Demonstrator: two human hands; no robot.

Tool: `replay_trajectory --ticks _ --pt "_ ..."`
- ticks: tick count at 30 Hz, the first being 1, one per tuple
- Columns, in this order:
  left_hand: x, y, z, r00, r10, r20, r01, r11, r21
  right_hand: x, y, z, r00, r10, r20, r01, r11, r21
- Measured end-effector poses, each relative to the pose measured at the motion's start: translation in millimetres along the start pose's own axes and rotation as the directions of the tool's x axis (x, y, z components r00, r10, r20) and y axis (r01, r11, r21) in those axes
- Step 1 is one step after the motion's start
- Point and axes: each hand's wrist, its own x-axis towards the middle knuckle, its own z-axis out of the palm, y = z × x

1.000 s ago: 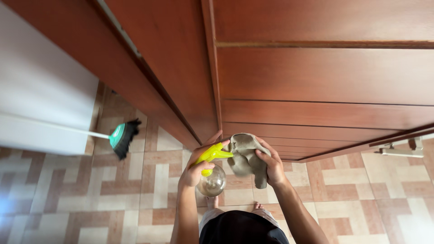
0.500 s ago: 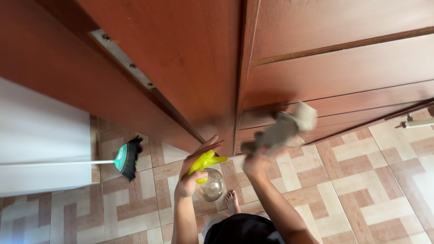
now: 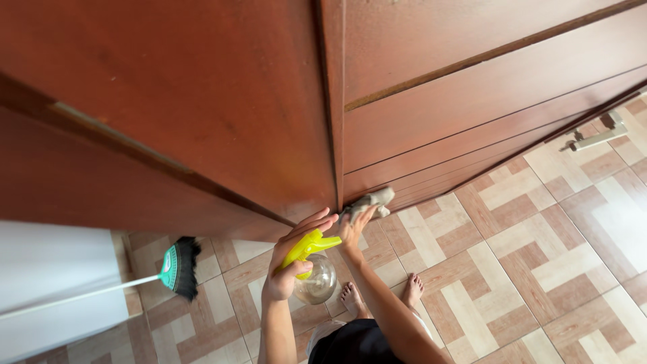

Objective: The person wipes a wooden door with a cloth while holding a spray bottle. They clean the door surface and edges in a repetitive wiping motion.

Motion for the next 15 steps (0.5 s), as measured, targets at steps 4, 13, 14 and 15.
replay_trajectory --ticks 4,13,14,15 --pt "3 -6 -1 1.000 0.001 0.031 -0.001 1.000 0.007 44 11 -14 0.904 0.419 -0.087 -0.347 0.836 0.425" --pt "6 -9 3 0.997 -0.002 0.073 0.005 0.999 -0.040 127 7 -50 0.691 0.720 0.068 -0.396 0.297 0.869" --pt "6 -8 4 0.997 -0.001 0.078 0.004 0.999 -0.042 105 -3 -40 0.646 0.750 0.140 -0.445 0.222 0.868" --pt "7 -7 4 0.997 -0.002 0.082 0.005 0.999 -0.044 86 -11 -26 0.887 0.462 -0.017 -0.273 0.553 0.787"
